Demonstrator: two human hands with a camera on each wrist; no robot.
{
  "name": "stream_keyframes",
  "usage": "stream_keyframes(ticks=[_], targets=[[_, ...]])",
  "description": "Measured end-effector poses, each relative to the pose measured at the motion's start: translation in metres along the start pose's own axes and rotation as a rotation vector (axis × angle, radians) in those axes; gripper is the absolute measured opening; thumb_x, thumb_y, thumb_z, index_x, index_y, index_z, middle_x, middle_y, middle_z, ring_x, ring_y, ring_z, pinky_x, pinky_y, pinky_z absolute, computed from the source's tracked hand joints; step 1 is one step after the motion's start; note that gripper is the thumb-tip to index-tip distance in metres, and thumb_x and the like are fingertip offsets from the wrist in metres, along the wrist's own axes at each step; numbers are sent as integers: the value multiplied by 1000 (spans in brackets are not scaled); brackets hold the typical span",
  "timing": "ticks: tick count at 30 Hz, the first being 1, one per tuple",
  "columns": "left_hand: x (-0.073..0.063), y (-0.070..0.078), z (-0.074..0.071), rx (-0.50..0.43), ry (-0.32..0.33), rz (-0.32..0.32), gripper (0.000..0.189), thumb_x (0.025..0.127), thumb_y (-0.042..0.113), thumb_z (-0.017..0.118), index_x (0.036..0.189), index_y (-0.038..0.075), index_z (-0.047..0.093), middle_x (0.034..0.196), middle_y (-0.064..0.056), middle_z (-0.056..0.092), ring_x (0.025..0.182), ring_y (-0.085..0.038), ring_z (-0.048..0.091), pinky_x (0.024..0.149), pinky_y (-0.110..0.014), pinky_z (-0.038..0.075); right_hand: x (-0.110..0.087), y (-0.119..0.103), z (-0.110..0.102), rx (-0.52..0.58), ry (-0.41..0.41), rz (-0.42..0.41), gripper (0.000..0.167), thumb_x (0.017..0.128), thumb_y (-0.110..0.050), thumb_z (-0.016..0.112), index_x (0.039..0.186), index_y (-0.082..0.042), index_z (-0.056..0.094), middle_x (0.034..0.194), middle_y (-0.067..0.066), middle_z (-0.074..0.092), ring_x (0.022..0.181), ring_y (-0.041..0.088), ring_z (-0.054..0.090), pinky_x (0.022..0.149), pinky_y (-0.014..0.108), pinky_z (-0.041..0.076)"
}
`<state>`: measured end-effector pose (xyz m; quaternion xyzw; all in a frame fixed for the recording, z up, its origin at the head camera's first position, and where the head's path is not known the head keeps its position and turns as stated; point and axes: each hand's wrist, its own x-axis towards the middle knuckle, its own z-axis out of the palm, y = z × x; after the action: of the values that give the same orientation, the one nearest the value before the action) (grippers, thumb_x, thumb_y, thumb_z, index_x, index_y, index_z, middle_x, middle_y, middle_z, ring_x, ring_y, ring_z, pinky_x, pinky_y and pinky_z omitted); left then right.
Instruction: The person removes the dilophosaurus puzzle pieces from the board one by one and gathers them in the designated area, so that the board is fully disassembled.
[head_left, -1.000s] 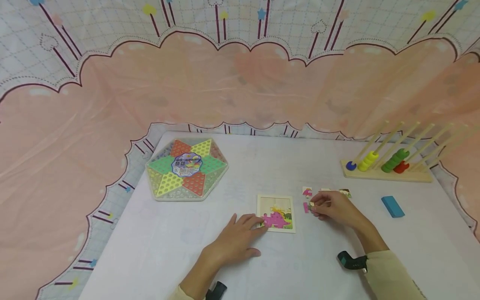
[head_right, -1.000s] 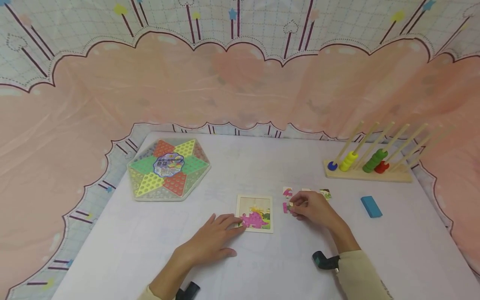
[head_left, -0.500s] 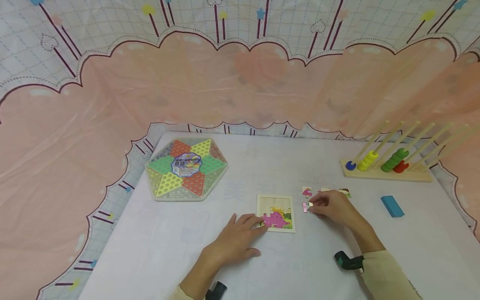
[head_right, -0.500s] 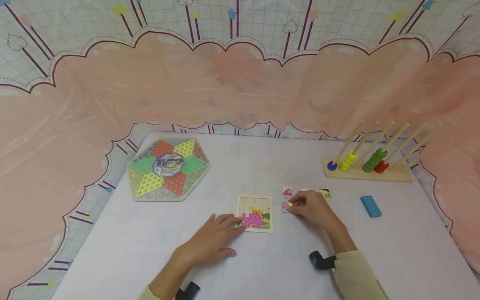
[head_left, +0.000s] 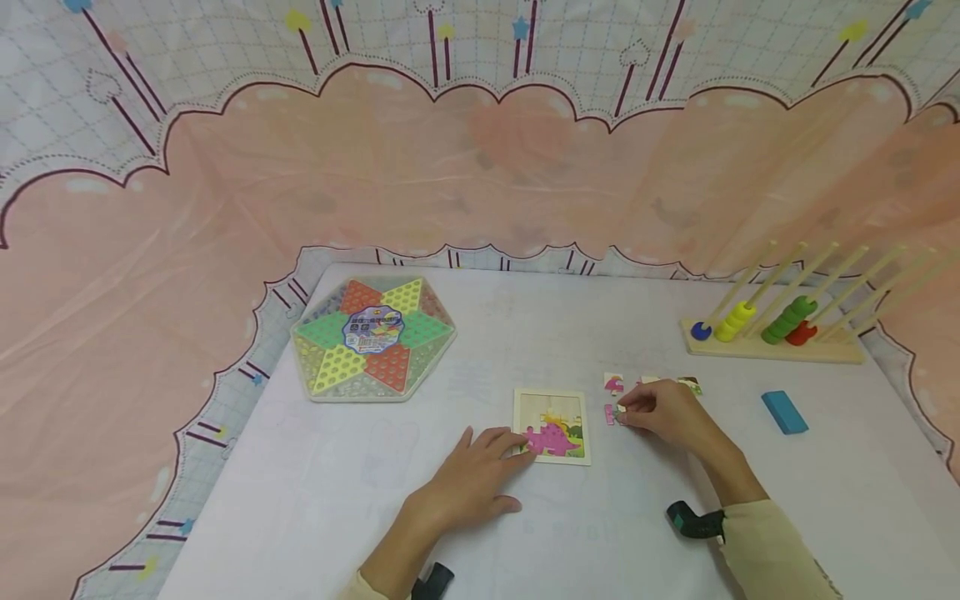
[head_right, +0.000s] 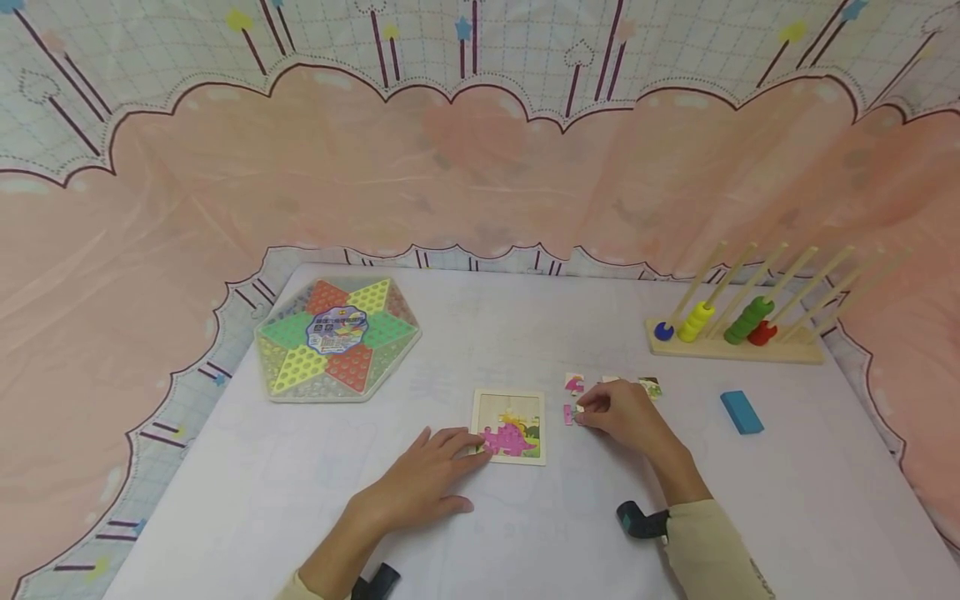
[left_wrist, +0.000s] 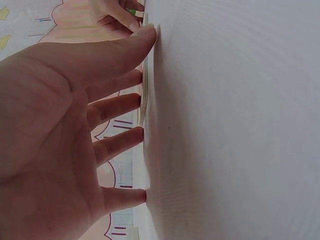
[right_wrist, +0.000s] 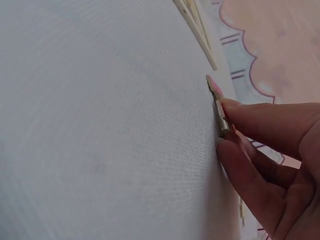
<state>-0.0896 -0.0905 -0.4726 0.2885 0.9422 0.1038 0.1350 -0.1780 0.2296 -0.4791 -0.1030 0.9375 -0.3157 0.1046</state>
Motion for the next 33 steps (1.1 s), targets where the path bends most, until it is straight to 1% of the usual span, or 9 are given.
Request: stream_keyframes(ticks=[8,16,20,27,33], targets=[[0,-1,-1,2,4,2,63,90,44,75,148,29,54,157,5,47,150,-21,38,121,-63,33,1,-2,0,-35,22,-1,18,84,-19,83,97,-9,74,81,0,62,80,16,55,67,20,46],[1,0,-2,-7,-9,2,63,91,43,74,149,30,54,158,6,46,150,-21,38,122,-63,32,1,-3,-1,-47,-3,30,19,84,-21,84,94,-9,74,82,1,61,80,17,54,66,21,44],[0,0,-2,-2,-6,1,63,90,43,75,148,30,54,157,6,47,150,-22,38,121,-63,32,1,-2,-1,-50,2,25,20,83,-22,84,95,-10,74,83,1,62,81,16,54,67,21,44],[1,3,-2,-8,3,-12,69,88,41,77,151,33,50,158,5,46,149,-23,39,121,-65,32,1,-1,1,-55,16,17,19,83,-21,84,93,-11,71,82,1,60,81,16,53,66,21,43],[2,4,0,19,-4,-9,69,89,42,77,151,32,50,158,4,44,148,-23,39,120,-66,33,0,-2,0,-61,8,15,16,84,-21,84,91,-12,73,82,1,63,80,16,54,67,21,44]])
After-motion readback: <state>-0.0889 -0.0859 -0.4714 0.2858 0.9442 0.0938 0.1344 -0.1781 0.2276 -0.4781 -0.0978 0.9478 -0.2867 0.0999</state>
